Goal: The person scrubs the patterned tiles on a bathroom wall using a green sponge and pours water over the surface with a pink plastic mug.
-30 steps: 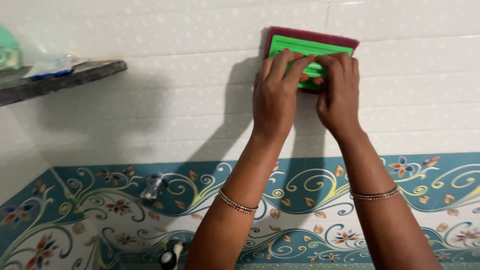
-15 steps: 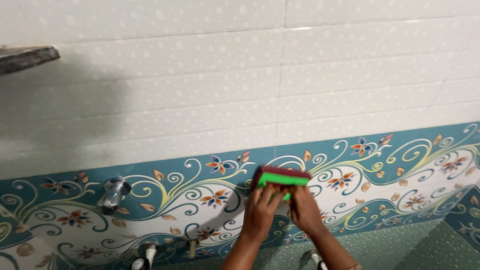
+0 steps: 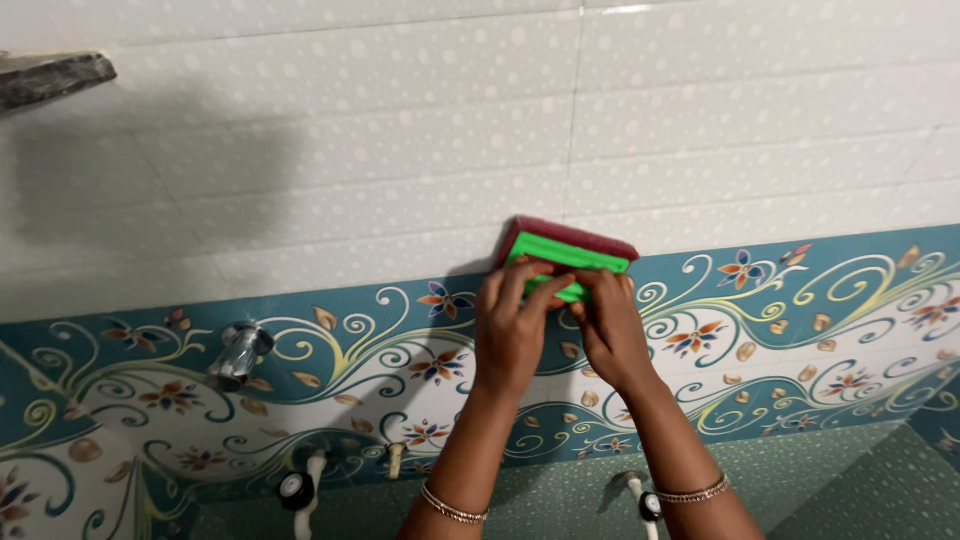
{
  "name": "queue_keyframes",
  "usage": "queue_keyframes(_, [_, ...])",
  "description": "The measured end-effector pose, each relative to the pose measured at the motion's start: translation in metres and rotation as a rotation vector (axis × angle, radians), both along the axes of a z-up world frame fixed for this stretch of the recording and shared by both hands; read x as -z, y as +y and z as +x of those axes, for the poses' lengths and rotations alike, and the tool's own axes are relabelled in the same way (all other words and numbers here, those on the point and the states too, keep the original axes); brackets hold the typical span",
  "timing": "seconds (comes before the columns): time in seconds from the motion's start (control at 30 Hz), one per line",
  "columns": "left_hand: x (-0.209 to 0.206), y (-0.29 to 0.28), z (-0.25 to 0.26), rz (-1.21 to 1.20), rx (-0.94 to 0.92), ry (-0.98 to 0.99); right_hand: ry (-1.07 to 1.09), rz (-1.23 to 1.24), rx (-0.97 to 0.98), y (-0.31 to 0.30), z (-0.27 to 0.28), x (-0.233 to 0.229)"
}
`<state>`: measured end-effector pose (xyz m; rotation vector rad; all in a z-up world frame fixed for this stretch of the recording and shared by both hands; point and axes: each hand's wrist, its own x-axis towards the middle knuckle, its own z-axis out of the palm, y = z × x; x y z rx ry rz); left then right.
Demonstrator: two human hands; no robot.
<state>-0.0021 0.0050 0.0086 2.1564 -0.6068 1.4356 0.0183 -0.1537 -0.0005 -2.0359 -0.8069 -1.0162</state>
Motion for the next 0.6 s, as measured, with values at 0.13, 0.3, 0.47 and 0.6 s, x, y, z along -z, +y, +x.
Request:
queue_keyframes(0.13, [0.019,0.023,-0.006,-0.085,-0.041,-0.058,0.001,-0.005,-0.041,0.029,-0.001,0.014])
queue_keyframes(0.3, [0.127,0.062,-0.02,-0.124,-0.199,0.059,0.064,-0.127,-0.106,0.066,-0.005,0.103])
queue_keyframes(0.47, [0.257,0.061,-0.029,-0.616,-0.138,0.165,0.254,-0.215,-0.092,0.092,-0.018,0.207])
queue_keyframes(0.6, [0.328,0.043,-0.015,-1.338,0.14,0.469,0.359,-0.198,-0.076,0.099,-0.028,0.256])
